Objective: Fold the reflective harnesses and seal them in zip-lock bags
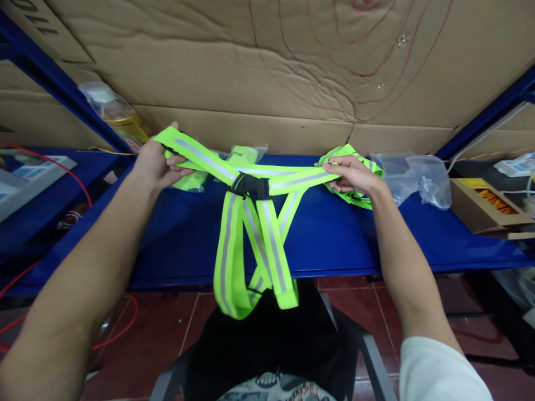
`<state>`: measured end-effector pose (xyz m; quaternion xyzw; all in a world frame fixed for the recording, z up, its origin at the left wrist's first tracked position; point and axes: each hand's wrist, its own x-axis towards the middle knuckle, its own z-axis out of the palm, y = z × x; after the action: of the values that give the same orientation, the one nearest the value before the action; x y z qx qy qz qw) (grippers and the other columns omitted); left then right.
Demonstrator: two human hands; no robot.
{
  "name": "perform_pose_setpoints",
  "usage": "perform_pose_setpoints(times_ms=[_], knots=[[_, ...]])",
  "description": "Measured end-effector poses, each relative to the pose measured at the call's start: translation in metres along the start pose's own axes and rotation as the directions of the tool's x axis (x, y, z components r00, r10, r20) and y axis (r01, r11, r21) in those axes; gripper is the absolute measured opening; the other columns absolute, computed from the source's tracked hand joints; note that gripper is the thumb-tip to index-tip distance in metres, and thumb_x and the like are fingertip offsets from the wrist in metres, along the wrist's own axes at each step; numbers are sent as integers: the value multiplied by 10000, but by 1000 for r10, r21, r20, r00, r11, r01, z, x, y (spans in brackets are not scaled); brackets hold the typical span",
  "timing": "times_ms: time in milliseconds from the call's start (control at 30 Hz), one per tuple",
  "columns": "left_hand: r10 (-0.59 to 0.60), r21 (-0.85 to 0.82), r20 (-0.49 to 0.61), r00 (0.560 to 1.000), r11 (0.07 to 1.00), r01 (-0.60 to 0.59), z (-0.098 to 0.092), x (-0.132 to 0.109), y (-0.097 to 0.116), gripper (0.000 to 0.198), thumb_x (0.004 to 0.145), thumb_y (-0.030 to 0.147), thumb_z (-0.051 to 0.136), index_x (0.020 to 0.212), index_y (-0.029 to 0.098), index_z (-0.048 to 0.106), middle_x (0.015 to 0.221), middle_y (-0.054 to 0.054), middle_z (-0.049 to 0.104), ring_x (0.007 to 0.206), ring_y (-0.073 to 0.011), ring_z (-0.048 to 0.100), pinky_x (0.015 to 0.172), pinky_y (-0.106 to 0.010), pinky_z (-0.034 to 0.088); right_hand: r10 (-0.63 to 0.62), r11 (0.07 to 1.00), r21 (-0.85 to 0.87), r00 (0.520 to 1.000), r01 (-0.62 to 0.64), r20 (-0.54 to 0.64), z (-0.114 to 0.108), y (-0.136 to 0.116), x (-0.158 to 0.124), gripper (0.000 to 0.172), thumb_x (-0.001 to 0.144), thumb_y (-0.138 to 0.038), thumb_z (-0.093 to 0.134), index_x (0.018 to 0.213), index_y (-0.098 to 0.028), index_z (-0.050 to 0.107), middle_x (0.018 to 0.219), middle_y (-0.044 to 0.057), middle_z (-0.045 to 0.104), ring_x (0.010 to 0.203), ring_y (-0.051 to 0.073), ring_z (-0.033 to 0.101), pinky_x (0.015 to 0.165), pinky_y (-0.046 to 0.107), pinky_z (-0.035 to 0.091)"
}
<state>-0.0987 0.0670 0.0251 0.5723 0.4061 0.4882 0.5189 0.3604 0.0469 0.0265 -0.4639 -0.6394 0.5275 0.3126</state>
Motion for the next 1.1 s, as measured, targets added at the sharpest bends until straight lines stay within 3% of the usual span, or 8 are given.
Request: perform_pose_setpoints(times_ms=[133, 233, 400, 533, 633, 733, 900, 1100], knots=[[-15, -7, 6, 1000, 1000, 15, 0, -7, 7, 545, 864, 697, 788, 735, 227, 546, 386, 98, 368, 331, -57, 184, 374, -253, 279, -138, 974, 151, 973, 167, -185, 3, 0, 7, 538, 737, -607, 933, 806, -269, 521, 565, -26, 603, 359, 116, 424, 313, 266, 167], [49, -49, 96, 994, 998, -45, 0, -13, 8, 492, 733, 586, 934, 782, 207, 624, 451, 80, 505, 301, -48, 276, 359, -264, 363, -162, 927, 266, 923, 264, -350, 0, 3, 15, 569, 733, -649, 902, 875, -291, 482, 594, -47, 601, 395, 127, 457, 331, 274, 196], [-28, 67, 403, 915, 998, 1, -2, -21, 12, 405, 592, 428, 1021, 758, 186, 741, 477, 0, 583, 368, -165, 540, 425, -367, 570, -46, 935, 312, 933, 166, -356, -8, 6, 19, 520, 783, -689, 798, 911, -291, 490, 678, -32, 608, 463, 121, 446, 409, 308, 256], [-123, 208, 497, 859, 978, 20, -5, -22, 13, 560, 498, 656, 1023, 690, 194, 772, 398, 1, 512, 349, -124, 437, 430, -358, 562, -83, 930, 308, 929, 202, -360, -4, 2, 15, 531, 774, -600, 855, 950, -293, 459, 716, -44, 591, 506, 107, 480, 444, 293, 224], [-83, 211, 342, 936, 977, 9, -5, -18, 12, 526, 564, 612, 1020, 621, 187, 715, 359, 47, 412, 335, -59, 309, 425, -318, 524, -85, 944, 277, 946, 177, -314, -1, -1, 12, 533, 761, -606, 857, 941, -277, 479, 663, -38, 550, 504, 119, 520, 427, 285, 219], [43, 116, 97, 994, 992, -54, -4, -11, 9, 479, 627, 447, 997, 598, 204, 585, 413, 61, 410, 384, -71, 374, 449, -306, 508, -79, 950, 272, 962, 152, -261, 1, -2, 9, 536, 762, -685, 813, 878, -275, 488, 602, -26, 531, 474, 144, 516, 385, 299, 248], [144, -3, -246, 958, 989, -150, -2, 4, 5, 487, 626, 490, 945, 820, 239, 576, 586, 77, 528, 555, -99, 427, 563, -318, 530, -217, 955, 112, 904, 275, -368, 11, 0, 8, 582, 645, -500, 1010, 811, -274, 499, 767, 27, 686, 604, 205, 655, 354, 291, 347], [218, 213, -354, 910, 966, -148, 0, 14, -15, 573, 693, 592, 940, 816, 221, 520, 613, 106, 522, 636, -79, 468, 628, -291, 455, -237, 952, 70, 861, 299, -449, 31, 10, 21, 598, 653, -355, 1021, 935, -293, 497, 718, -7, 659, 594, 243, 715, 360, 292, 435]])
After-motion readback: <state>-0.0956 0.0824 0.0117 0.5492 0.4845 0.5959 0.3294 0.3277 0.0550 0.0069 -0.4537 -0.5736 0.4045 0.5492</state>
